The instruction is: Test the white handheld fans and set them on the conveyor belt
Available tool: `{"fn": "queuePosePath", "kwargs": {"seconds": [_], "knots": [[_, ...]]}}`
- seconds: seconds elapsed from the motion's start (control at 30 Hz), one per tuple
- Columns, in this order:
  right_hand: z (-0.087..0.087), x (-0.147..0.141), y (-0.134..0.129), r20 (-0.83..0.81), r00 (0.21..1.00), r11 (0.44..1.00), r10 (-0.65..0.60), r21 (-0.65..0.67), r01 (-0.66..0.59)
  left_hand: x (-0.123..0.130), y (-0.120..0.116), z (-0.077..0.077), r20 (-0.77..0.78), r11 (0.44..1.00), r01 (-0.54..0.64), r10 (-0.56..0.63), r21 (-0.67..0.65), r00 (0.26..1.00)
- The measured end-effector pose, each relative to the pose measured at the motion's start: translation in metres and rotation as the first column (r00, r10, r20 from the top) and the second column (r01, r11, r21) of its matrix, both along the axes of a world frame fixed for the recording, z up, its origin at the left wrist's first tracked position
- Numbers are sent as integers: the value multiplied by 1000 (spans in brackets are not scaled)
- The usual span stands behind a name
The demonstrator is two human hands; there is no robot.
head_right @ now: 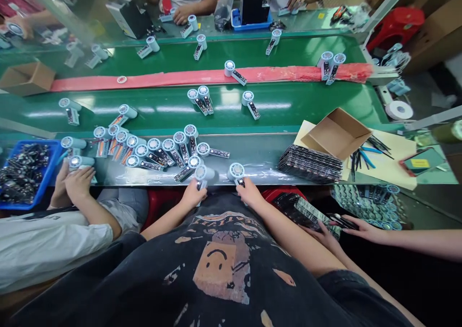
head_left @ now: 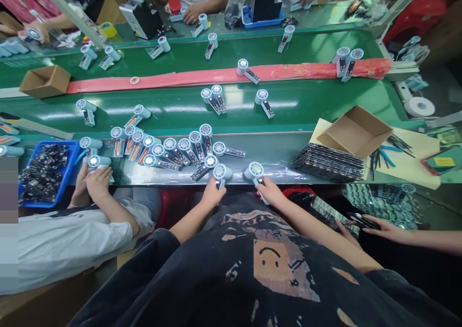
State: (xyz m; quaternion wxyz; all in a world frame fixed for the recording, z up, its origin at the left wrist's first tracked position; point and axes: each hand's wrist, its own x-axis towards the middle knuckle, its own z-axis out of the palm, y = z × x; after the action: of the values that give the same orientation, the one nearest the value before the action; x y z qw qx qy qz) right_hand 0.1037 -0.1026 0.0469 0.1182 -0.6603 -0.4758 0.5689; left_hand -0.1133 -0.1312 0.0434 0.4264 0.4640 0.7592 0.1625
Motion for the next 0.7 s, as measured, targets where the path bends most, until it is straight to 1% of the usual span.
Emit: {"fn": "queuePosePath", "kwargs": {"seconds": [0.07, 0.17, 0.3, 0.43, 0.6, 0.67, 0.7], "knots": [[-9, 12, -10, 128, 990, 997, 62, 33, -67, -9, -11, -4, -78, 996, 59, -64, -62, 995], [-16, 23, -21, 275, 950, 982, 144, 79, -172, -15, -20, -4, -174, 982, 140, -161, -125, 971], [-21, 26, -19, 405, 879, 954, 252, 46, -295, -13, -15, -7, -261, 949, 207, -267, -236, 928], [-27, 28, -16, 469, 829, 931, 304, 41, -364, -16, -10, -10, -312, 927, 248, -333, -280, 890], [-38, 25, -23, 500, 802, 924, 327, 10, -383, -21, -15, -14, -325, 911, 266, -367, -315, 872], [-34, 23, -12, 502, 801, 922, 326, 19, -387, -22, -8, -9, -317, 919, 274, -359, -283, 878], [-26, 23, -1, 500, 803, 920, 323, 32, -390, -25, -1, -2, -306, 927, 279, -349, -250, 885]]}}
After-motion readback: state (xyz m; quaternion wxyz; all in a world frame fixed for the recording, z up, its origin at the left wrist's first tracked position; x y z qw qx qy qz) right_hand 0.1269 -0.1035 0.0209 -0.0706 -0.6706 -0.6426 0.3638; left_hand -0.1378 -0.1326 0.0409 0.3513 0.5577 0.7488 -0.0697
